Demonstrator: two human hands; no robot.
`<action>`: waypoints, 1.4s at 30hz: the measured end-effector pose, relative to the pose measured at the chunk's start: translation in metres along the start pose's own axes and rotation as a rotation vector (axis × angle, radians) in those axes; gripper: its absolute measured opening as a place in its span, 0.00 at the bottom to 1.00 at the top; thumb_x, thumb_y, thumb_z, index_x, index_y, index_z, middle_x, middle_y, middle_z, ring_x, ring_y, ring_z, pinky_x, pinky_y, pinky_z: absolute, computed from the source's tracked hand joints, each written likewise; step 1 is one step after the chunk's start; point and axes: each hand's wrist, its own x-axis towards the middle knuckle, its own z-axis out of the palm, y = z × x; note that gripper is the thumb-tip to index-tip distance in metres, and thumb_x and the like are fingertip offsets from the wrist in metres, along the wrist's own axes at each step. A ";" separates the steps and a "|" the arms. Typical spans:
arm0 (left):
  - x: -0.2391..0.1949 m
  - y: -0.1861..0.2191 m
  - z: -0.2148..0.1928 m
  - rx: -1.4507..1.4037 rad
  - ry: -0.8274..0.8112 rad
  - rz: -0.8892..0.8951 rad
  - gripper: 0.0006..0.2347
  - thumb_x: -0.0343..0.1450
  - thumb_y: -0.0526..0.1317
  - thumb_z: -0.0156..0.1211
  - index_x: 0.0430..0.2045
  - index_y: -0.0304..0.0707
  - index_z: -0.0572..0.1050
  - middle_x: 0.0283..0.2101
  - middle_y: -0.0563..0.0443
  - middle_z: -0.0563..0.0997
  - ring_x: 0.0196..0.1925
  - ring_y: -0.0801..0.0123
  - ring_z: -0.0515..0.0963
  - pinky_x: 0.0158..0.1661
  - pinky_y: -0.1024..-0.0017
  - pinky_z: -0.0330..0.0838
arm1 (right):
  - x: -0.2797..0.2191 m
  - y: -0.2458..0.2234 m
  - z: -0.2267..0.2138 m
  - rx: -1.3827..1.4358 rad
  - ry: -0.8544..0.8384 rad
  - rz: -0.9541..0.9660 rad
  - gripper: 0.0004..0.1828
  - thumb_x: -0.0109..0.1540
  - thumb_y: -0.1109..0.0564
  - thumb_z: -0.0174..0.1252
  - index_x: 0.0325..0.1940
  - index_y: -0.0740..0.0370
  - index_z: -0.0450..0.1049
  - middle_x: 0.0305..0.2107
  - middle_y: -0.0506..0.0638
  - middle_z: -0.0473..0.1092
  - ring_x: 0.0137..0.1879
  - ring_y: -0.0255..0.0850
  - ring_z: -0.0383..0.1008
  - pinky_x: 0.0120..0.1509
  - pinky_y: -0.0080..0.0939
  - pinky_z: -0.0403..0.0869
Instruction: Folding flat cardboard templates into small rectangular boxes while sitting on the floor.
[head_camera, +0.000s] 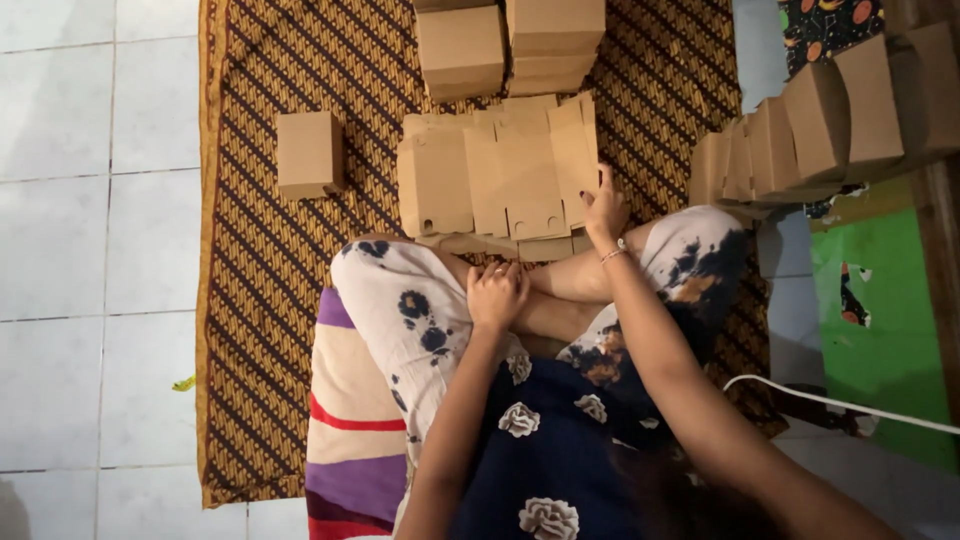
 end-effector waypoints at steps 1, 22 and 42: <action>0.000 0.000 0.000 0.000 0.000 -0.001 0.06 0.69 0.46 0.56 0.24 0.53 0.79 0.25 0.60 0.82 0.35 0.70 0.83 0.41 0.68 0.65 | 0.006 0.009 0.007 0.000 -0.001 -0.001 0.29 0.66 0.60 0.57 0.69 0.47 0.56 0.48 0.67 0.75 0.55 0.63 0.76 0.56 0.63 0.75; 0.001 0.001 -0.006 0.000 -0.025 -0.002 0.06 0.70 0.46 0.55 0.23 0.55 0.78 0.24 0.62 0.81 0.35 0.71 0.82 0.42 0.69 0.65 | 0.038 0.047 0.046 0.074 0.068 -0.009 0.30 0.60 0.54 0.68 0.61 0.50 0.61 0.55 0.62 0.70 0.63 0.61 0.70 0.61 0.62 0.72; 0.002 0.001 -0.006 0.005 -0.009 0.004 0.07 0.70 0.46 0.56 0.25 0.53 0.80 0.25 0.60 0.83 0.35 0.70 0.83 0.41 0.68 0.65 | 0.014 0.026 0.044 0.052 -0.008 -0.437 0.12 0.62 0.61 0.56 0.50 0.59 0.66 0.35 0.72 0.75 0.46 0.71 0.76 0.49 0.66 0.74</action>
